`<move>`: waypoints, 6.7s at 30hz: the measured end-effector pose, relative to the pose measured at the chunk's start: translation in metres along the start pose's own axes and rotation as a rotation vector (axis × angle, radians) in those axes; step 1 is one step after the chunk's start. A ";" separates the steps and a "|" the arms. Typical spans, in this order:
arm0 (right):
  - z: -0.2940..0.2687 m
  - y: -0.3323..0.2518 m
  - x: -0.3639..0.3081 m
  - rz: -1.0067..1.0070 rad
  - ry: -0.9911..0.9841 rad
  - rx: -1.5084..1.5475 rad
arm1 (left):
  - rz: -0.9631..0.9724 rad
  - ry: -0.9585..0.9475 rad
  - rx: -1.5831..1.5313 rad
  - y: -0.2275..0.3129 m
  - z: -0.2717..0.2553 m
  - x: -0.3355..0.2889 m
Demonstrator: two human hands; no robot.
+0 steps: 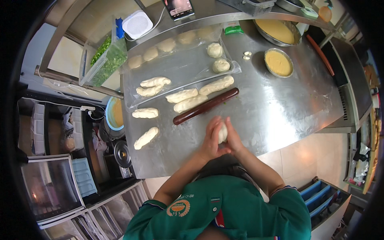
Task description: The person repeatedly rolls dough into thin sheets, spreads a yellow paste, sprinkles chopped green onions, and rolls the dough into logs. The logs are then shaped into balls and placed on a tray. The process is repeated multiple times.
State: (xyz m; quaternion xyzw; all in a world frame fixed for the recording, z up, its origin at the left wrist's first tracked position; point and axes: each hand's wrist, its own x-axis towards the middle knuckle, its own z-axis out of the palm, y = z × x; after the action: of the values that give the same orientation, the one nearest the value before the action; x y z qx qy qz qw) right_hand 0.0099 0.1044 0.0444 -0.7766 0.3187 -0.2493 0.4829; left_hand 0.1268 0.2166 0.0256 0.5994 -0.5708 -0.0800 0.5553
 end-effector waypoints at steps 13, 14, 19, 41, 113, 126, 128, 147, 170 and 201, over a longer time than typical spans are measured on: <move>-0.012 0.023 -0.007 -0.154 -0.311 -0.866 | -0.127 -0.333 0.591 -0.022 0.019 -0.035; -0.011 0.020 -0.008 -0.120 -0.305 -0.899 | -0.133 -0.332 0.605 -0.025 0.024 -0.029; -0.025 0.002 0.004 -0.070 -0.336 -0.854 | -0.171 -0.456 0.643 -0.024 0.026 -0.006; 0.015 0.004 0.047 0.471 -0.131 0.418 | -0.272 0.301 -0.159 -0.027 -0.007 0.018; -0.106 0.186 0.215 -0.592 -0.012 -0.720 | -0.528 0.102 1.012 -0.048 0.009 0.047; -0.095 0.128 0.201 -0.608 0.216 -0.689 | -0.305 -0.092 0.570 -0.042 -0.081 -0.007; -0.079 0.115 0.183 -0.714 0.013 -0.617 | -0.296 -0.063 0.642 -0.056 -0.134 -0.022; -0.066 0.079 0.055 -0.363 -0.550 -0.937 | -0.675 0.558 0.106 -0.017 -0.219 -0.030; -0.038 0.070 -0.050 -0.296 -0.474 -0.933 | -0.318 -0.509 0.736 0.006 0.034 -0.060; -0.111 0.113 0.064 -0.359 -0.174 -0.440 | -0.271 -0.209 0.558 -0.045 -0.022 -0.038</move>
State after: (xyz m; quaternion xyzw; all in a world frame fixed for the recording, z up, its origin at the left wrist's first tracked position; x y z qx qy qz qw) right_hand -0.0532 -0.0454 -0.0082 -0.9250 0.1802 -0.1883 0.2765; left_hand 0.1568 0.2469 -0.0203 0.7877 -0.5395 -0.0547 0.2923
